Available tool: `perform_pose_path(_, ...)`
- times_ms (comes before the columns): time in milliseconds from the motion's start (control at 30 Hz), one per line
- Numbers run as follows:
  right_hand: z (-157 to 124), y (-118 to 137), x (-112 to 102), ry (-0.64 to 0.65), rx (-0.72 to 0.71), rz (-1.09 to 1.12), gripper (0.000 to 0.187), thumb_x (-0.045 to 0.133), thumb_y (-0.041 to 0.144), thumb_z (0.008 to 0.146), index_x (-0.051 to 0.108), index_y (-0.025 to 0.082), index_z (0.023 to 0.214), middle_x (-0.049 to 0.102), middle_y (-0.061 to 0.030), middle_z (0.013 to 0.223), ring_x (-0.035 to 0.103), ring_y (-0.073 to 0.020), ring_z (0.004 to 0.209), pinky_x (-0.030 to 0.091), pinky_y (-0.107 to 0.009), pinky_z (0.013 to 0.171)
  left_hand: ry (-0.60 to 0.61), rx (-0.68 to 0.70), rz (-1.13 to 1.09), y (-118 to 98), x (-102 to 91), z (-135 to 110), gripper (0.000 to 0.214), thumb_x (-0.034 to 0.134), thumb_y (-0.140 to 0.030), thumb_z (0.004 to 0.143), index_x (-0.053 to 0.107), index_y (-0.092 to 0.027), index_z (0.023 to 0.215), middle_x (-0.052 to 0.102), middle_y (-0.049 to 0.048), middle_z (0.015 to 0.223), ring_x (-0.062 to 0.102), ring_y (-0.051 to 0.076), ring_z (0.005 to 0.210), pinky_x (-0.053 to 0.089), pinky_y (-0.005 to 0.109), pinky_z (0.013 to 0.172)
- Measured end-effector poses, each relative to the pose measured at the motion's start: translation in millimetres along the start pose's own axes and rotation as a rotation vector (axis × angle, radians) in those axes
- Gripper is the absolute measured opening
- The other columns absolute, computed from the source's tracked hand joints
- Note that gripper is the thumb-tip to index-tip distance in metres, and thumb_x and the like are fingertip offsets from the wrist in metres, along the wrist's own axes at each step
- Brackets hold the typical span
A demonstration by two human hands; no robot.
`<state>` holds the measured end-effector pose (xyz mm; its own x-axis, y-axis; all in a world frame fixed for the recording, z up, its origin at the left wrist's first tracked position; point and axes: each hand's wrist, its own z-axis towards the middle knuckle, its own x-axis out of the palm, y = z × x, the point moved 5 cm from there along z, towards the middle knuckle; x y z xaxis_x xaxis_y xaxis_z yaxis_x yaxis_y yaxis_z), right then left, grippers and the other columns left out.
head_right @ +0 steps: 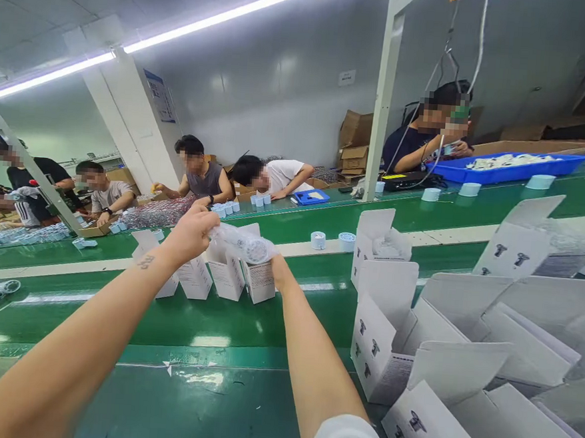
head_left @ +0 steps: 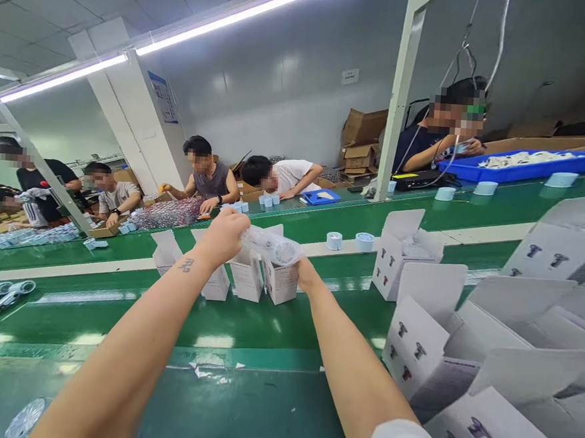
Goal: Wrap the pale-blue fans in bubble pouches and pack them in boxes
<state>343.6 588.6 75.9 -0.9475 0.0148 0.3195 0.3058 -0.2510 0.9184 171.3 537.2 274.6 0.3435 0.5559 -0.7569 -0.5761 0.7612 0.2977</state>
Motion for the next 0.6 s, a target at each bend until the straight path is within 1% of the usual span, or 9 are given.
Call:
perform_pose_path(100,-0.7,-0.2,0.9,0.042,0.051,0.067,0.049,0.064,0.057,0.077,0.069,0.028,0.116,0.074,-0.0025,0.113,0.063,-0.0312,0.113,0.048,-0.046,0.097,0.092,0.248,0.211,-23.5,-7.8,19.0,0.028,0.044,0.008,0.072,0.057,-0.017,0.071,0.061,0.0088,0.073,0.05,0.024,0.079,0.043,0.035,0.07)
perform_pose_path(167,-0.8,0.4,-1.1,0.057,0.069,0.096,0.048,0.064,0.058,0.076,0.069,0.028,0.114,0.075,-0.0015,0.105,0.066,-0.0298,0.106,0.05,-0.043,0.091,0.131,0.404,0.318,-41.6,-9.6,31.7,0.024,0.046,0.003,0.08,0.06,-0.015,0.073,0.061,0.0104,0.074,0.051,0.024,0.078,0.042,0.036,0.07)
perform_pose_path(267,-1.4,1.5,-5.8,0.063,0.084,0.11,0.046,0.064,0.054,0.074,0.068,0.027,0.112,0.075,-0.0006,0.094,0.067,-0.0277,0.095,0.051,-0.037,0.078,0.157,0.546,0.383,-61.9,-7.1,47.9,0.023,0.047,-0.002,0.086,0.065,-0.012,0.076,0.062,0.0112,0.073,0.052,0.023,0.077,0.04,0.035,0.068)
perform_pose_path(367,-2.1,1.4,-8.5,0.053,0.076,0.104,0.046,0.064,0.043,0.07,0.067,0.026,0.113,0.074,0.001,0.091,0.066,-0.0251,0.089,0.048,-0.031,0.069,0.188,0.615,0.366,-72.0,1.3,59.5,0.022,0.05,-0.003,0.086,0.067,-0.012,0.076,0.064,0.0114,0.071,0.053,0.023,0.079,0.04,0.034,0.069)
perform_pose_path(467,-3.1,0.7,-8.4,0.05,0.06,0.093,0.053,0.06,0.038,0.067,0.063,0.026,0.118,0.074,0.0014,0.095,0.065,-0.0244,0.09,0.046,-0.03,0.067,0.268,0.643,0.357,-72.3,11.1,66.5,0.021,0.052,-0.003,0.085,0.069,-0.012,0.077,0.066,0.0119,0.072,0.054,0.024,0.084,0.041,0.033,0.072)
perform_pose_path(533,-4.7,1.5,-9.0,0.064,0.055,0.079,0.056,0.058,0.037,0.066,0.062,0.026,0.121,0.074,0.0007,0.101,0.065,-0.0257,0.094,0.047,-0.031,0.069,0.315,0.633,0.368,-67.9,15.1,68.8,0.023,0.05,-0.003,0.086,0.07,-0.011,0.08,0.067,0.0126,0.074,0.054,0.024,0.085,0.041,0.034,0.074)
perform_pose_path(600,-7.3,4.1,-11.4,0.085,0.057,0.056,0.057,0.058,0.039,0.066,0.061,0.027,0.122,0.073,-0.0002,0.107,0.064,-0.0276,0.1,0.049,-0.033,0.073,0.326,0.563,0.389,-60.9,16.7,70.6,0.025,0.047,-0.002,0.086,0.071,-0.011,0.083,0.068,0.014,0.077,0.055,0.025,0.085,0.04,0.035,0.074)
